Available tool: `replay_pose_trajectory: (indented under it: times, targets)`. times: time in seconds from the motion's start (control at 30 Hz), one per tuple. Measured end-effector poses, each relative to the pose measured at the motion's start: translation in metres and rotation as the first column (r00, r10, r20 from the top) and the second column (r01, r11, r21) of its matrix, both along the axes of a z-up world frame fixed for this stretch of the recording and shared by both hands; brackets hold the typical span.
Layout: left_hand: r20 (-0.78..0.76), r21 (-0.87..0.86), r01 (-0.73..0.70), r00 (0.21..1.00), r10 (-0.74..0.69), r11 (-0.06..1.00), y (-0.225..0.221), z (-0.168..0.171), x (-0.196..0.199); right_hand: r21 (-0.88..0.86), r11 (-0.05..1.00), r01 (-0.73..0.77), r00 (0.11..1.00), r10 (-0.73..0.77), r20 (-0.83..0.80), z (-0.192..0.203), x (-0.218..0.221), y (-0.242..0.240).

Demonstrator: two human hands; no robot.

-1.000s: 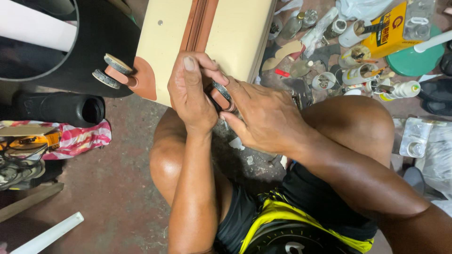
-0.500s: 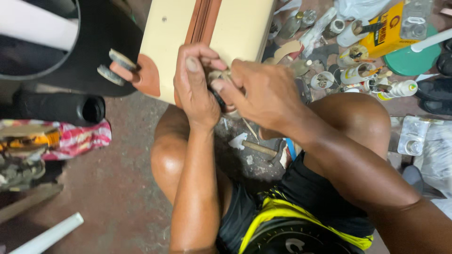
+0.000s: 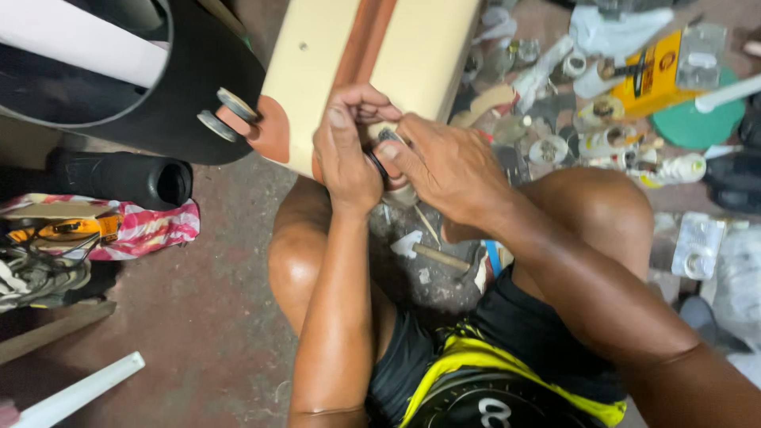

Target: The person saws through the axle of a suitcase wheel using a hacksaw and then uses a screwdriver and their hands to remove the damaged wheel and axle components from the suitcase housing.

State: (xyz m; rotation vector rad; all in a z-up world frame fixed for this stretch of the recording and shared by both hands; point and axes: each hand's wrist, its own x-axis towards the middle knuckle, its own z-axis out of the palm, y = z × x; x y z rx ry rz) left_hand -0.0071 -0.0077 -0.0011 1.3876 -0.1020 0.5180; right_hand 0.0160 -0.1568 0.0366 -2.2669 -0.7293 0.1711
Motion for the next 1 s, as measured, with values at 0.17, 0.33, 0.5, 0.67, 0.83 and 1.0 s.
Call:
replay_pose_trajectory:
  times: [0.17, 0.33, 0.5, 0.67, 0.83, 1.0]
  targets:
    - [-0.029, 0.120, -0.007, 1.000, 0.011, 0.993, 0.009, -0.015, 0.000, 0.009, 0.989, -0.145, 0.984, 0.143, 0.106, 0.004, -0.006, -0.017]
    - [0.019, 0.037, 0.019, 1.000, -0.020, 0.999, 0.010, -0.010, 0.005, -0.011, 0.996, -0.093, 0.987, 0.094, 0.129, 0.010, -0.015, -0.007]
    - [-0.047, -0.199, 0.135, 0.988, -0.147, 0.971, 0.006, -0.004, 0.002, 0.068, 0.996, -0.051, 0.996, 0.046, 0.074, -0.005, -0.020, -0.006]
    - [-0.068, -0.132, 0.063, 0.995, -0.072, 0.989, 0.005, 0.001, 0.006, 0.066, 0.997, -0.051, 0.989, 0.041, 0.141, -0.013, -0.025, -0.006]
    - [-0.127, -0.230, 0.033, 0.990, -0.064, 0.973, 0.003, 0.002, 0.002, 0.049, 0.998, -0.042, 0.950, 0.025, 0.312, -0.001, -0.033, 0.001]
    - [-0.063, -0.123, 0.008, 0.998, -0.016, 0.992, 0.005, 0.002, 0.002, -0.005, 0.999, -0.053, 0.992, 0.054, 0.111, 0.010, -0.016, -0.002]
